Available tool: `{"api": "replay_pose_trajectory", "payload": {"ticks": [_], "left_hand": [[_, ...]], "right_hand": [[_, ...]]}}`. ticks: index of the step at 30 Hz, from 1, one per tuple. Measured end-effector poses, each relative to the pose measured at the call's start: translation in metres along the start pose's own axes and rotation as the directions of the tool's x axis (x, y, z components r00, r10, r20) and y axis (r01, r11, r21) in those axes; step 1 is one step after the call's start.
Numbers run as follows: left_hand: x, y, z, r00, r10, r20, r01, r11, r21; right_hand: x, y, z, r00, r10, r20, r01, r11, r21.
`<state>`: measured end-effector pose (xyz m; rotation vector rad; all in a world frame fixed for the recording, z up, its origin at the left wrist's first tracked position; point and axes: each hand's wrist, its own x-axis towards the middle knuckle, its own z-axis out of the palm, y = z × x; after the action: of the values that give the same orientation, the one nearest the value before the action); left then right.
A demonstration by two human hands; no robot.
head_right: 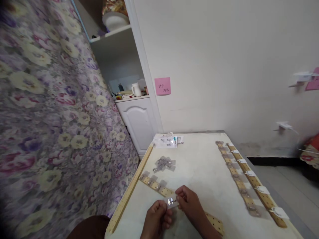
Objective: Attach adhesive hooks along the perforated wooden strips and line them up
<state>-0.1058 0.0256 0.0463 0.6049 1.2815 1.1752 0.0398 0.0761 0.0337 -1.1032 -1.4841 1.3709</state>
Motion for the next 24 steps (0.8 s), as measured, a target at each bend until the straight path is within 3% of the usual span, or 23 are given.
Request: {"api": "replay_pose_trajectory", "payload": {"ticks": [7, 14, 19, 24], "left_hand": [[-0.003, -0.006, 0.001, 0.997, -0.075, -0.022, 0.073, 0.992, -0.108], [-0.009, -0.006, 0.003, 0.995, -0.105, -0.001, 0.104, 0.989, -0.108], [-0.012, -0.007, 0.002, 0.993, -0.109, 0.033, 0.113, 0.985, -0.130], [-0.007, -0.012, 0.001, 0.991, -0.120, 0.052, 0.124, 0.988, -0.087]], "right_hand": [[0.000, 0.006, 0.007, 0.999, 0.011, -0.052, -0.011, 1.000, -0.011], [-0.002, 0.003, 0.009, 0.994, -0.022, -0.112, 0.013, 0.997, -0.082], [-0.002, 0.006, 0.006, 0.993, -0.036, -0.110, 0.027, 0.996, -0.085], [-0.001, 0.006, 0.002, 0.994, -0.075, -0.080, 0.056, 0.974, -0.222]]}}
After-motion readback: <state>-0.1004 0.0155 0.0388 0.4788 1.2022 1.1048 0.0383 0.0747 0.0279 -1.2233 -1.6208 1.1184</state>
